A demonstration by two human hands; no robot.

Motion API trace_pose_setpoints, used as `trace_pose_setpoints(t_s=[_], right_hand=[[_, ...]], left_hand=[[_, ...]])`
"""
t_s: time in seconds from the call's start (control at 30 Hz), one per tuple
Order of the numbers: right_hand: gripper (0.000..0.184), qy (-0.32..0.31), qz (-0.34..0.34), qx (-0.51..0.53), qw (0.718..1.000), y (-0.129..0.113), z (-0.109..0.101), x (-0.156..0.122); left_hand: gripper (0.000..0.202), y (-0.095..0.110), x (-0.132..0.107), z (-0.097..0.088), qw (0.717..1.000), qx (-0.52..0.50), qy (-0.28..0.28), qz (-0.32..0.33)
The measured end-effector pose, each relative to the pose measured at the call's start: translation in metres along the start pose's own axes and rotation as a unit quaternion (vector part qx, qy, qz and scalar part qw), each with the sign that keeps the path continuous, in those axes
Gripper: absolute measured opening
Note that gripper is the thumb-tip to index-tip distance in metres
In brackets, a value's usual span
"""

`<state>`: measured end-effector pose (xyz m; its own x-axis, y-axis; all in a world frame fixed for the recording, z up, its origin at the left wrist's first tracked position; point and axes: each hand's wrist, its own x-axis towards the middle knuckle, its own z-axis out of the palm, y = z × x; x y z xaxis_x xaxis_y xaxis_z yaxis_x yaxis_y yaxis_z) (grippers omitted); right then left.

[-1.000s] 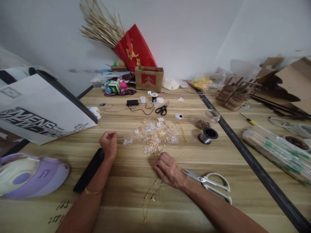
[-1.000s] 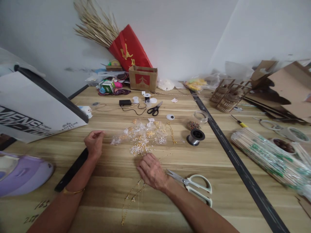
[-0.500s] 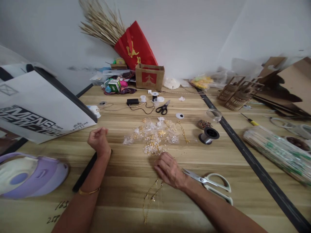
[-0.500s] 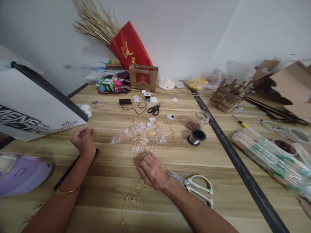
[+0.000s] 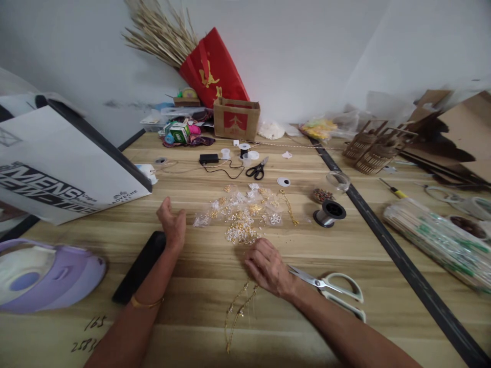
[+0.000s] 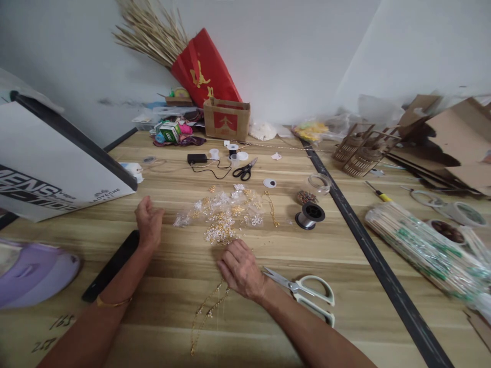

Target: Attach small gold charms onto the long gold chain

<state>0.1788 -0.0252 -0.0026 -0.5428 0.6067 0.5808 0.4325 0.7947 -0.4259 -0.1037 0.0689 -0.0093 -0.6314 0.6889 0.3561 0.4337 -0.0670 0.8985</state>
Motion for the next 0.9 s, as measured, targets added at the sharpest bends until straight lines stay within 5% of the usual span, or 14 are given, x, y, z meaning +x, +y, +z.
trace_pose_setpoints(t_s=[0.1, 0.23, 0.33, 0.47, 0.57, 0.7, 0.9], right_hand=[[0.008, 0.040, 0.041, 0.025, 0.998, 0.000, 0.000, 0.001], [0.008, 0.089, 0.118, 0.058, 0.987, 0.001, 0.000, 0.002], [0.009, 0.105, 0.156, 0.073, 0.979, 0.002, 0.002, 0.002], [0.010, 0.118, 0.173, 0.073, 0.975, 0.003, 0.002, 0.003], [0.010, 0.119, 0.171, 0.067, 0.976, 0.003, 0.002, 0.004], [0.011, 0.122, 0.167, 0.068, 0.976, 0.004, 0.002, 0.004], [0.010, 0.114, 0.169, 0.066, 0.977, 0.004, 0.002, 0.003]], left_hand=[[0.048, 0.018, -0.010, 0.001, 0.999, 0.000, -0.017, 0.046], [0.013, 0.040, -0.021, 0.003, 0.992, 0.040, -0.075, 0.092], [0.013, 0.049, -0.029, 0.005, 0.974, 0.046, -0.197, 0.104], [0.008, 0.057, -0.041, 0.009, 0.898, 0.083, -0.387, 0.194], [0.011, 0.060, -0.048, 0.009, 0.832, 0.135, -0.479, 0.244], [0.015, 0.062, -0.051, 0.005, 0.786, 0.199, -0.531, 0.246], [0.019, 0.058, -0.054, 0.007, 0.771, 0.187, -0.560, 0.239]])
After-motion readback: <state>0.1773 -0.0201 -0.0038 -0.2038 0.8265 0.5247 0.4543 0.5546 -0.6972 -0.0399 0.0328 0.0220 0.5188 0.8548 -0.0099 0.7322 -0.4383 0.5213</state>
